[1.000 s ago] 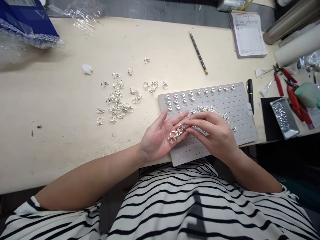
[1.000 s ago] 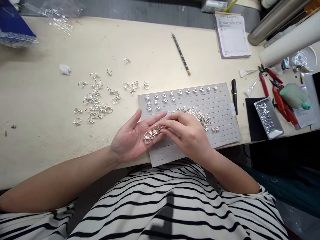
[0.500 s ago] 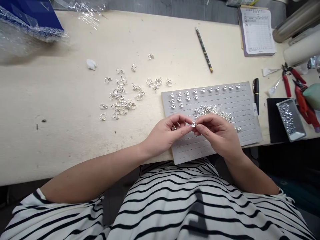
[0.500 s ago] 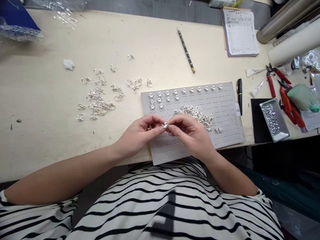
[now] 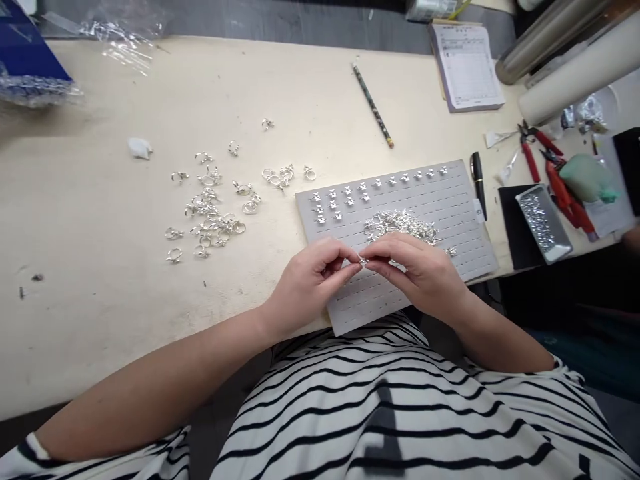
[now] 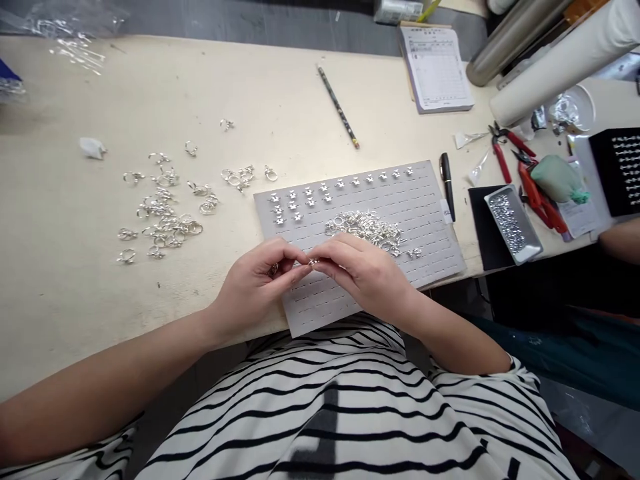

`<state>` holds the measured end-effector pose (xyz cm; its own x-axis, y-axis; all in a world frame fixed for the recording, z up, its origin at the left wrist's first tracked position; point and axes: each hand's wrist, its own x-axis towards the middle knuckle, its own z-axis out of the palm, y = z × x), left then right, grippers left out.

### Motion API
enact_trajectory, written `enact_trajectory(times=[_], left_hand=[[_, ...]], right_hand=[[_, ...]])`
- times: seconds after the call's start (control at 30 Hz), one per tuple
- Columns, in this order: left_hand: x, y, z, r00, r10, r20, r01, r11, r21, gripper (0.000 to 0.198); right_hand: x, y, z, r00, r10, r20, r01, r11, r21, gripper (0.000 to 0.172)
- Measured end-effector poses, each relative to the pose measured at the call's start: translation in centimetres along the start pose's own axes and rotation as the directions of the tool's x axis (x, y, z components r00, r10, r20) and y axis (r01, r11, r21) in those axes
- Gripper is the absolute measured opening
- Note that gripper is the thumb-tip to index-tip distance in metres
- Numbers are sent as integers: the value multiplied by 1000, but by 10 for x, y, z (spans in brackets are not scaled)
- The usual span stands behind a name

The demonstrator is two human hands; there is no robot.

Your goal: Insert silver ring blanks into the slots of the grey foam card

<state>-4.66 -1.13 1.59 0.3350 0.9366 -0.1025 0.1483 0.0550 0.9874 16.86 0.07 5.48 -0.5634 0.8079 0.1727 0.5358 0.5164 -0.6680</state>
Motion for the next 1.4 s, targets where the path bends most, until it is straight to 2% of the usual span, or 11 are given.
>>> enact_trajectory(times=[0.07,0.13,0.27,0.37,0.43,0.63,0.77,0.9,1.07,1.23,1.4], left_hand=[[1,0,-2,996,-86,21,88,989,-121,15],[2,1,-3,976,-204,82,219,938,-269,23],[3,0,-4,901,-343,264,428,797,-426,28],[5,-1,-4,881,-353,316,466,764,-445,28],[7,-1,-5,870,-366,331,488,740,-464,28],[10,-2,-6,849,-391,356,527,667,-527,25],[11,0,-5,839,-406,361,540,549,-638,23],[11,7,-5,823,-405,398,542,350,-764,41],[9,13,-3,823,-337,457,536,196,-821,55],[10,10,-1,818,-317,480,546,168,-820,64],[10,5,3,838,-269,475,534,220,-816,65]], right_hand=[[3,10,-11,998,15,-60,-17,999,-35,18],[6,32,-29,978,66,-199,-89,990,-107,18],[11,104,-69,857,170,-487,-338,898,-281,14],[10,149,-85,835,212,-508,-434,821,-371,13],[7,164,-86,832,240,-500,-462,799,-385,15],[4,170,-76,836,298,-461,-490,785,-380,17],[5,174,-78,832,306,-462,-497,781,-377,20],[1,155,-79,826,257,-502,-472,802,-366,36],[-3,77,-56,885,63,-461,-270,877,-398,31],[-3,16,-16,981,-98,-169,58,972,-227,34],[6,6,9,984,-176,-28,172,980,-103,30]])
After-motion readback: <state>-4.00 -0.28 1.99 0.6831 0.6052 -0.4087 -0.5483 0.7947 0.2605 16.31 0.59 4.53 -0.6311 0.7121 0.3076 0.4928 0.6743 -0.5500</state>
